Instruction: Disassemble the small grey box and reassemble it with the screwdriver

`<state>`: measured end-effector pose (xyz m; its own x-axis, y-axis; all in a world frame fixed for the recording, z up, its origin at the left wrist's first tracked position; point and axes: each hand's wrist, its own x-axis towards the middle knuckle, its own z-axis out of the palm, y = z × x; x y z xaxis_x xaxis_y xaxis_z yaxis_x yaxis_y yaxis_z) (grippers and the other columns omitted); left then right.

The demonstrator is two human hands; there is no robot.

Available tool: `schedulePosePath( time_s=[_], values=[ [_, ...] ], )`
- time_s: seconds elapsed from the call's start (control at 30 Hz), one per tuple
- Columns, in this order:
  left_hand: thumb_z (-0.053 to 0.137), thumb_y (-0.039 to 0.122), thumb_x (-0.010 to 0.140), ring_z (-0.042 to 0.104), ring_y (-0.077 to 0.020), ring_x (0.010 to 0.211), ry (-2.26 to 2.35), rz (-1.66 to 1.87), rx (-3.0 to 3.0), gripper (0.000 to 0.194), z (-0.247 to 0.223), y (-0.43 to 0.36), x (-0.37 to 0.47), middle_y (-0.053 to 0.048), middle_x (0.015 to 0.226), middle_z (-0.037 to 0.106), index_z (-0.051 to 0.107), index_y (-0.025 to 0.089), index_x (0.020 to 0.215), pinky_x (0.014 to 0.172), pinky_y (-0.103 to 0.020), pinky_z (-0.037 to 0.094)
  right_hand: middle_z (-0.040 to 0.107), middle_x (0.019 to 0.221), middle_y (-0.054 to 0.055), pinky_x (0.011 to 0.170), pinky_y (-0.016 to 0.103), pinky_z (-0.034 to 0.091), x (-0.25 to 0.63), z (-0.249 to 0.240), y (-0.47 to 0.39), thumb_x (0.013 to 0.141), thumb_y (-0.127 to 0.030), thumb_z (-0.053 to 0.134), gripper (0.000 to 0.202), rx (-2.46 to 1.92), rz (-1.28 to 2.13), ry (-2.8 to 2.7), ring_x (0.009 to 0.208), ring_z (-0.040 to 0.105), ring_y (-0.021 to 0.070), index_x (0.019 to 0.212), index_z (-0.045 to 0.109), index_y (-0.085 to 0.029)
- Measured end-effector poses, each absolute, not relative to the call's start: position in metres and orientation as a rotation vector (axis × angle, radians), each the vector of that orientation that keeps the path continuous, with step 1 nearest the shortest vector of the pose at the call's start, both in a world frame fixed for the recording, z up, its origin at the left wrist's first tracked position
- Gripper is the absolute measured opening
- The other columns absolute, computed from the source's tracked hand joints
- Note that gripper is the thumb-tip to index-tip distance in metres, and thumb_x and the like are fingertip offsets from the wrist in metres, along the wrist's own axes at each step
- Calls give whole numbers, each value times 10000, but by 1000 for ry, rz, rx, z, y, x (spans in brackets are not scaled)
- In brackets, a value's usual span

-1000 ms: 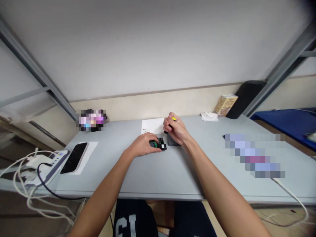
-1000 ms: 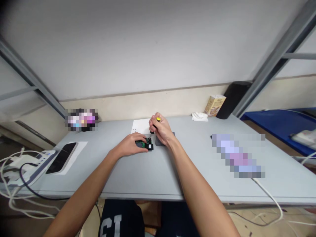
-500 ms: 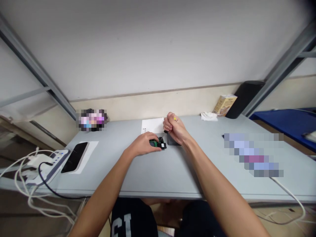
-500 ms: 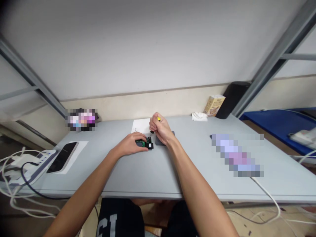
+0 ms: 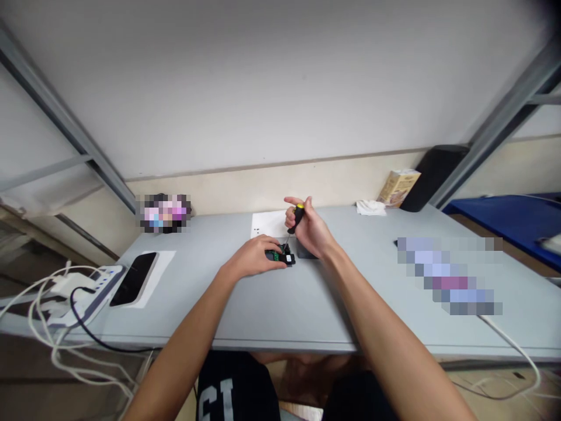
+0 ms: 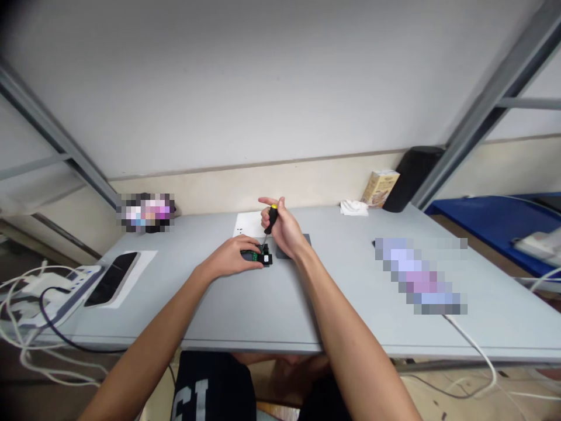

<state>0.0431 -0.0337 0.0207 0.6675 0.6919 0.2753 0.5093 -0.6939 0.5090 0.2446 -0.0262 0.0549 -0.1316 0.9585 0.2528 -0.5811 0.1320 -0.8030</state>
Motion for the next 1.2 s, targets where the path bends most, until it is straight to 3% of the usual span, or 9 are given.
schedulePosePath(
  time_s=[0.17,0.33,0.43,0.57,0.63,0.77,0.87,0.97,1.2],
  values=[
    [863,446,815,692,-259,1129,941,644,2511,251,19,-33,43,-54,1212,769,831,262,983,1029,-392,545,642,932,-12,741,274,523,245,55,-28,655,-516,955,518,-511,1441,-935,806,635,137,822,545,-247],
    [856,458,819,686,-258,1135,963,621,2510,262,20,-33,43,-48,1209,767,833,270,1000,1039,-398,537,401,619,-90,493,234,357,243,52,-25,760,-651,839,534,-536,1381,-937,496,336,91,828,474,-267],
    [856,450,820,692,-260,1129,952,626,2509,248,22,-33,43,-49,1221,766,833,271,990,1042,-400,537,472,692,-49,571,260,449,243,54,-26,813,-709,749,485,-485,1443,-931,594,465,119,917,572,-269],
    [852,438,825,695,-264,1121,945,629,2515,232,22,-33,44,-44,1212,773,832,278,992,1046,-414,536,644,953,-7,726,278,533,244,57,-30,653,-517,942,512,-489,1441,-905,847,634,151,871,553,-265],
    [855,435,822,693,-268,1124,948,624,2512,227,22,-34,45,-44,1211,773,833,278,985,1041,-416,538,645,938,-32,656,256,508,244,56,-29,601,-451,986,582,-514,1427,-896,738,600,120,845,492,-264],
    [856,434,822,690,-268,1138,966,599,2510,231,25,-35,46,-51,1224,767,835,270,984,1040,-415,537,461,702,-77,497,234,367,244,54,-25,751,-629,851,514,-573,1336,-938,511,363,78,867,503,-268],
    [846,444,834,690,-271,1152,975,577,2527,251,27,-36,46,-61,1244,759,833,255,999,1050,-418,534,518,741,-44,581,260,430,242,54,-26,827,-701,729,483,-665,1246,-1098,619,490,116,1005,613,-267],
    [834,444,848,686,-275,1170,965,555,2544,256,29,-36,45,-59,1253,758,829,250,1014,1059,-421,528,583,771,-23,667,287,460,237,56,-34,833,-609,771,402,-823,1021,-1307,721,576,152,992,632,-267],
    [827,445,849,680,-278,1165,995,536,2500,261,33,-42,45,-56,1262,743,820,261,1035,1063,-428,525,590,967,28,768,344,500,244,75,-51,932,-579,671,297,-770,665,-1240,821,590,195,1041,614,-309]
  ],
)
